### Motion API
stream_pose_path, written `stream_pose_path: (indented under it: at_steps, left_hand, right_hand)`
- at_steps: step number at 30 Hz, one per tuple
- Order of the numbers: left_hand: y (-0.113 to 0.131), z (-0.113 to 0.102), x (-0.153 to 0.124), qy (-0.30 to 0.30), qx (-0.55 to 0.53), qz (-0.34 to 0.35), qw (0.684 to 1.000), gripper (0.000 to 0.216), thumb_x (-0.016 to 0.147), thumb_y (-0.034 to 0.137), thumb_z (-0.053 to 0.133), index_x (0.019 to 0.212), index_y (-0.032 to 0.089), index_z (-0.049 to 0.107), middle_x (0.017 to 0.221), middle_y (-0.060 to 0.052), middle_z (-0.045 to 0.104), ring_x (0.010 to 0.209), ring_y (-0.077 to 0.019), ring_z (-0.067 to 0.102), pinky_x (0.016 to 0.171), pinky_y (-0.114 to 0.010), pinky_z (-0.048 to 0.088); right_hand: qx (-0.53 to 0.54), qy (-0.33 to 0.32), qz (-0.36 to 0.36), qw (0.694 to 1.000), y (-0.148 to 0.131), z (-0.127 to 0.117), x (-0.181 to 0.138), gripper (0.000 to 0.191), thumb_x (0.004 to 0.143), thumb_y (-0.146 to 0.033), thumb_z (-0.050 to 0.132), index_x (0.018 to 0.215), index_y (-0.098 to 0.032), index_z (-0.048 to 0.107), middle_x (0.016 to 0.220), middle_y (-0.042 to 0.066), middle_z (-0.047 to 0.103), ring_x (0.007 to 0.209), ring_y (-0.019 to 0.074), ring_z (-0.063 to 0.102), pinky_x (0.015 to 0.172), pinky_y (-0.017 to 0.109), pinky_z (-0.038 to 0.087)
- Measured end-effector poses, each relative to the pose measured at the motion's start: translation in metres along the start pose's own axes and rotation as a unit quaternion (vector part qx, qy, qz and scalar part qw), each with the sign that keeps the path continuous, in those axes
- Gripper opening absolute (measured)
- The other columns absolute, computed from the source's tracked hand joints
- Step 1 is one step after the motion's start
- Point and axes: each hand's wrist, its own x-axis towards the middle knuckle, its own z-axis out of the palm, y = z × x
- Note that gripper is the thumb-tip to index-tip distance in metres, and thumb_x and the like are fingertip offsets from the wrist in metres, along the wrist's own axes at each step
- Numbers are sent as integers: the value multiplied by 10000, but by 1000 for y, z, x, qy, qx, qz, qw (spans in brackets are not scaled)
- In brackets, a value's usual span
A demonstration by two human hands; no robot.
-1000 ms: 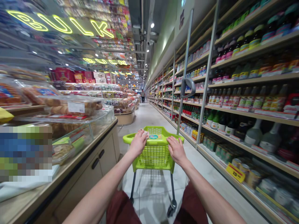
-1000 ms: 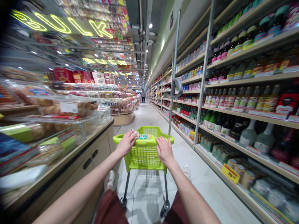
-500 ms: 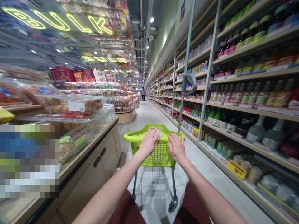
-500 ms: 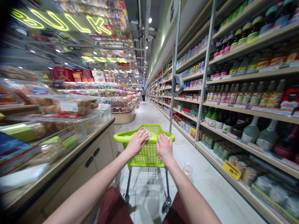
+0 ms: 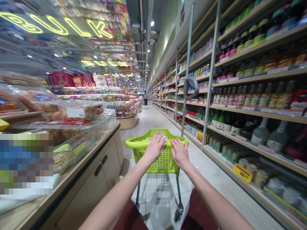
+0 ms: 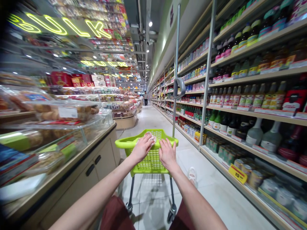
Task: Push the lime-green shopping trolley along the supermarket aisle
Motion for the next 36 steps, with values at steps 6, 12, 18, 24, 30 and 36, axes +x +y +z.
stream_pose_path:
  at_steps: [6, 12, 18, 24, 30, 36]
  left_hand:
    - [-47, -10, -18, 4, -15, -52, 999, 295, 864, 308, 343, 1055, 197, 539, 1163, -83, 525, 1149, -205, 416, 965, -406, 353]
    - [-84, -17, -35, -13, 3, -114, 993, 321, 869, 338, 311, 1016, 202, 561, 974, -62, 605, 906, -175, 556, 829, -335, 445]
    - [-64, -9, -33, 20, 7, -109, 994, 297, 866, 286, 329, 1057, 188, 534, 1051, -75, 574, 1000, -190, 509, 879, -368, 412]
    - [-36, -8, -31, 20, 5, -47, 999, 290, 862, 271, 352, 1084, 190, 520, 1130, -88, 535, 1108, -204, 436, 925, -392, 388]
    - [-45, -23, -44, 36, 19, -34, 999, 295, 861, 272, 342, 1063, 177, 534, 1173, -108, 502, 1139, -220, 408, 940, -410, 378]
    - [-53, -26, -44, 59, 24, -88, 994, 297, 862, 276, 332, 1055, 164, 528, 1095, -103, 548, 1079, -211, 460, 903, -385, 411]
  right_hand:
    - [1, -16, -15, 1000, 7, 1, -3, 402, 804, -185, 365, 1196, -186, 451, 1238, 86, 487, 1201, 244, 343, 978, 573, 118]
    - [13, -26, -20, 999, 12, 9, -1, 426, 798, -199, 366, 1219, -181, 427, 1272, 83, 451, 1230, 247, 297, 981, 581, 93]
    - [18, -54, -9, 998, 29, 8, 11, 409, 807, -208, 355, 1206, -181, 439, 1272, 78, 452, 1238, 239, 289, 987, 572, 110]
    - [8, -34, 18, 999, 12, 7, 17, 392, 825, -234, 350, 1202, -185, 443, 1272, 93, 449, 1230, 249, 303, 969, 583, 143]
    - [46, -39, -30, 998, -13, 3, 21, 397, 828, -239, 364, 1215, -191, 437, 1280, 83, 444, 1229, 234, 309, 989, 542, 132]
    - [75, -47, -50, 995, -25, 3, 21, 397, 822, -230, 377, 1211, -195, 449, 1256, 84, 470, 1211, 233, 339, 989, 525, 142]
